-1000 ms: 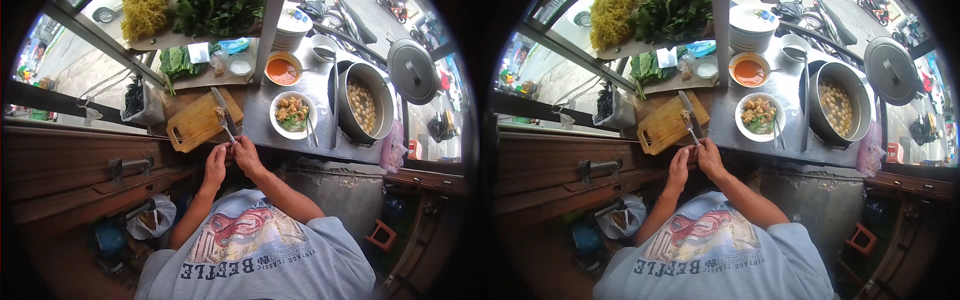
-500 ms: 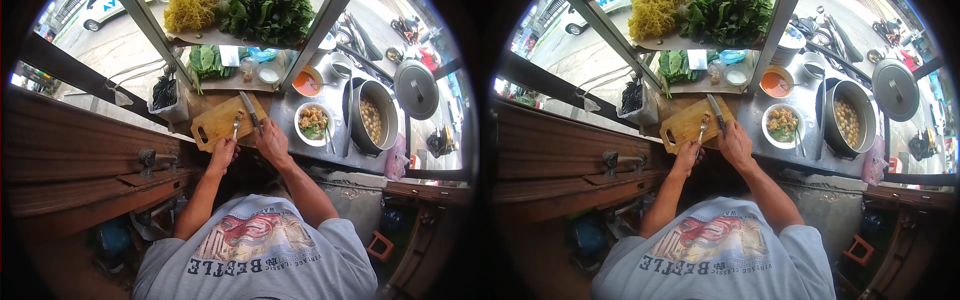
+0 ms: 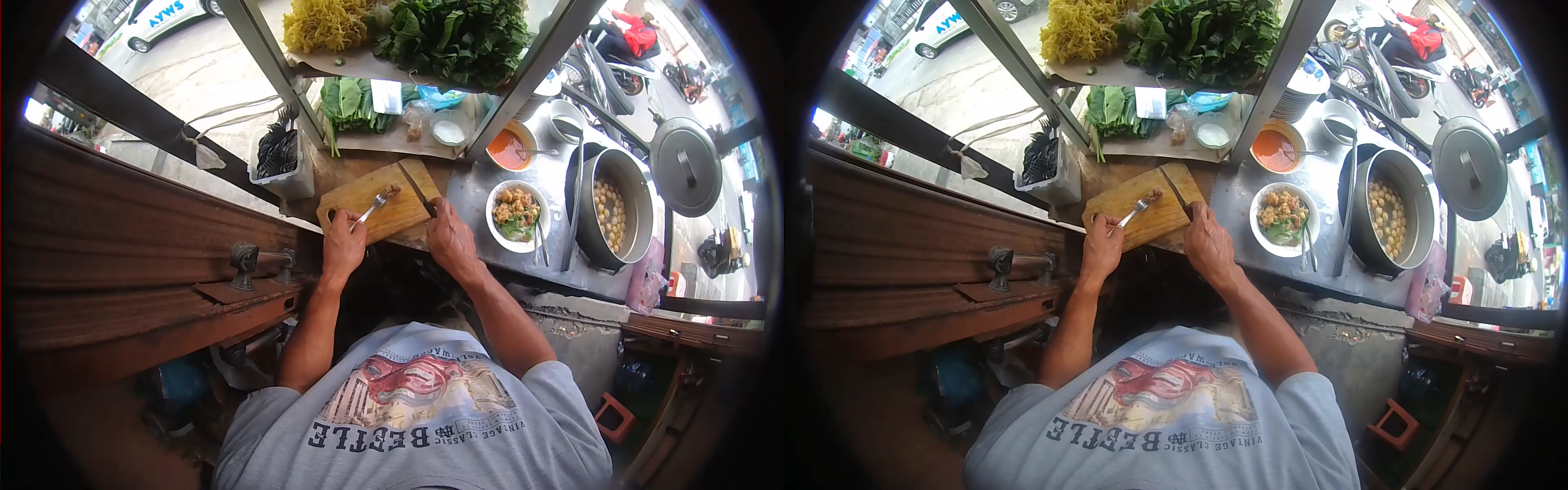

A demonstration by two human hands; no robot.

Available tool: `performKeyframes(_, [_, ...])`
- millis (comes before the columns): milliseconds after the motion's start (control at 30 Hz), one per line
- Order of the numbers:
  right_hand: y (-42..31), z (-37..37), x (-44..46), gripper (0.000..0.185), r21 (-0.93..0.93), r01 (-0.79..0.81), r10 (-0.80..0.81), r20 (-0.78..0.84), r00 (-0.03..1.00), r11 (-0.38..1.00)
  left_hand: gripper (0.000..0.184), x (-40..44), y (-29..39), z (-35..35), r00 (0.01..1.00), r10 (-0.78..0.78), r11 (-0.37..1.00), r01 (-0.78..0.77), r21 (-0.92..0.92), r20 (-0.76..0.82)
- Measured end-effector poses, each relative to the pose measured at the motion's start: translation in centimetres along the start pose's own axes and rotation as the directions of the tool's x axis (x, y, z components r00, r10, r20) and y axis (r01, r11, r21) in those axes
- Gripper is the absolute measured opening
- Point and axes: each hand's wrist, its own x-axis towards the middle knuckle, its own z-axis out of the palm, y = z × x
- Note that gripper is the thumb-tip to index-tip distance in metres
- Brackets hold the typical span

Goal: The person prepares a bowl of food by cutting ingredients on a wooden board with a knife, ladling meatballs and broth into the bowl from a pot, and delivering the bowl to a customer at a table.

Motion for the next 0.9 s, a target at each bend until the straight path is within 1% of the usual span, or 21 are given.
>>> performKeyframes(33, [-0.7,0.1,-0.3,0.034,0.01,0.05,-0.049,-0.014,0.999,0.999,0.023,-0.1,0.3,-0.1,0.999,0.04,0.998,-0.039,0.055,-0.017])
performKeyframes(133, [-1.9,0.7,-0.7,0.033,-0.051,0.086,-0.084,0.038,0.996,0.995,0.021,-0.1,0.7,-0.2,0.999,0.047,0.994,-0.044,0.104,-0.027])
performKeyframes(233, [-1.3,1.8,-0.7,0.04,-0.152,0.068,-0.05,0.121,0.991,0.986,0.02,-0.6,1.1,-1.2,0.995,0.083,0.989,-0.076,0.123,-0.052])
performKeyframes(333, [-0.9,2.4,-1.0,0.049,-0.191,0.085,-0.059,0.139,0.989,0.978,0.019,-1.2,1.9,-3.0,0.995,0.054,0.993,-0.045,0.108,-0.086])
performKeyframes(433, [-0.2,3.4,-1.2,0.053,-0.197,0.085,-0.059,0.132,0.99,0.977,0.016,-1.3,3.7,-3.1,0.988,0.112,0.986,-0.097,0.137,-0.105])
performKeyframes(533, [-0.2,3.6,-1.4,0.051,-0.19,0.049,-0.019,0.158,0.987,0.981,0.016,-0.5,5.0,-2.1,0.993,0.116,0.956,-0.113,0.269,0.005])
performKeyframes(633, [-0.6,3.7,-1.7,0.051,-0.196,0.022,0.011,0.166,0.986,0.98,0.014,0.3,5.5,-1.6,0.996,0.083,0.927,-0.091,0.363,0.039])
performKeyframes(733, [-1.3,3.7,-1.1,0.051,-0.16,0.025,0.0,0.154,0.988,0.987,0.015,0.9,5.9,-2.3,0.991,0.089,0.903,-0.124,0.411,0.104])
performKeyframes(833, [-1.0,4.3,0.6,0.051,-0.121,0.031,-0.01,0.174,0.985,0.992,0.015,1.0,6.3,-2.2,0.986,0.124,0.893,-0.161,0.42,0.115])
performKeyframes(900, [-0.8,4.0,0.1,0.051,-0.121,0.058,-0.038,0.157,0.987,0.991,0.016,1.3,5.9,-2.1,0.99,0.098,0.895,-0.132,0.426,0.102])
